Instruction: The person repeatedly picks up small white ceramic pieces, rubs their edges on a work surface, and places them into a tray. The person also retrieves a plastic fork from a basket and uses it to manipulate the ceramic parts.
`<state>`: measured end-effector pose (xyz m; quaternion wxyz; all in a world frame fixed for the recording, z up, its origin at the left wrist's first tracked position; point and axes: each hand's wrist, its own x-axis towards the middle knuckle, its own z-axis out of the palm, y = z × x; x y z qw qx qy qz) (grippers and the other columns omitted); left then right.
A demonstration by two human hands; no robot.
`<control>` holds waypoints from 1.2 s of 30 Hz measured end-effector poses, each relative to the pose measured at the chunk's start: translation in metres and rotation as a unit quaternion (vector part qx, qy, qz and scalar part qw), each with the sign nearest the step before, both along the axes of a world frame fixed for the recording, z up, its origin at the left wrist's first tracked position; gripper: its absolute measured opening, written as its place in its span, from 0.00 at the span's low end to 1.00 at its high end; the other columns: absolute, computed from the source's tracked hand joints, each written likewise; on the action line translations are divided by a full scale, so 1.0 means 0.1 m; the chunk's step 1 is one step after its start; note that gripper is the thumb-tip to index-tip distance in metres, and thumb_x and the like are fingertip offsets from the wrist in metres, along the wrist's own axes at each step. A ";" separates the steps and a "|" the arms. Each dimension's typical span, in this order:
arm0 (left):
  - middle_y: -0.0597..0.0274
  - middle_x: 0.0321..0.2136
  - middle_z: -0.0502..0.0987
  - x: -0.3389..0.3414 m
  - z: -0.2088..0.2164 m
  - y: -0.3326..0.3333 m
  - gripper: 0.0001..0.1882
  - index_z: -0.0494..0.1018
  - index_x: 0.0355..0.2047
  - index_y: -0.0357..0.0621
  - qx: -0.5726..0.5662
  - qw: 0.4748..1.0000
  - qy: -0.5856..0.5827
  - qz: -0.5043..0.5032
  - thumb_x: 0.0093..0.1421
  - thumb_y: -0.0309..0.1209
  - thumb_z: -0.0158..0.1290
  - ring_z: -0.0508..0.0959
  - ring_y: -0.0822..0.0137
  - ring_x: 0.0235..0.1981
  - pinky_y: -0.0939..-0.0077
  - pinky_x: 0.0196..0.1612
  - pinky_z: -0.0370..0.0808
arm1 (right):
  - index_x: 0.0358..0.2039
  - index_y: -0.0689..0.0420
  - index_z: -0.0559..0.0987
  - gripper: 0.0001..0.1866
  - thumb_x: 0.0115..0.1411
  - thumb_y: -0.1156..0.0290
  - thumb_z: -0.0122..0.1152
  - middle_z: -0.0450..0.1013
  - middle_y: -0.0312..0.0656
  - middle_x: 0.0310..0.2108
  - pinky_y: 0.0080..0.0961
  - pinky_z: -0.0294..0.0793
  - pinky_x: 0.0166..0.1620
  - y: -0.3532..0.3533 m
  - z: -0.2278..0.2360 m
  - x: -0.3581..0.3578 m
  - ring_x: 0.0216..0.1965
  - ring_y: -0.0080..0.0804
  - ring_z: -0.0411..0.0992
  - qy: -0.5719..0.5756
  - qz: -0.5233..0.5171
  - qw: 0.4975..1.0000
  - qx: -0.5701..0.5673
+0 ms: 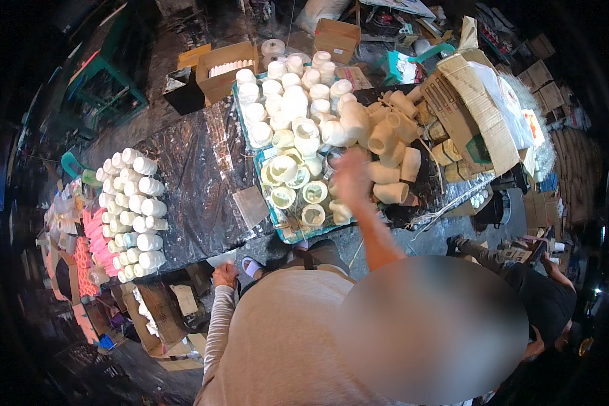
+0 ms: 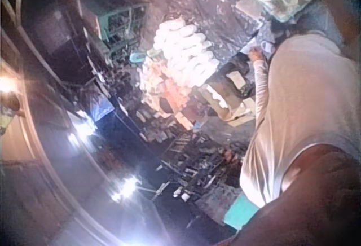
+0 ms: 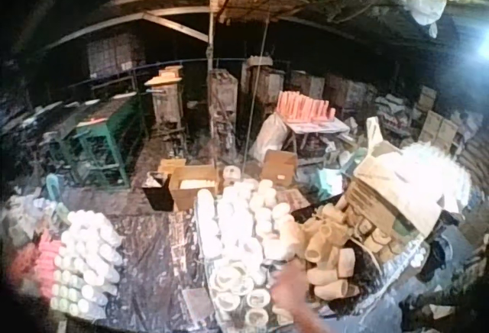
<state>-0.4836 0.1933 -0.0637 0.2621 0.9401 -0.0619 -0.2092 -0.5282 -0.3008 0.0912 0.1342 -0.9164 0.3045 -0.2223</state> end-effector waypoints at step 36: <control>0.61 0.39 0.85 1.00 2.05 -0.93 0.18 0.81 0.46 0.37 -0.485 0.874 -0.028 0.027 0.53 0.19 0.60 0.82 0.71 0.41 0.73 0.48 0.79 | 0.43 0.60 0.75 0.12 0.63 0.68 0.59 0.68 0.51 0.37 0.42 0.62 0.43 2.18 0.56 0.98 0.37 0.45 0.64 -0.113 0.426 0.898 0.012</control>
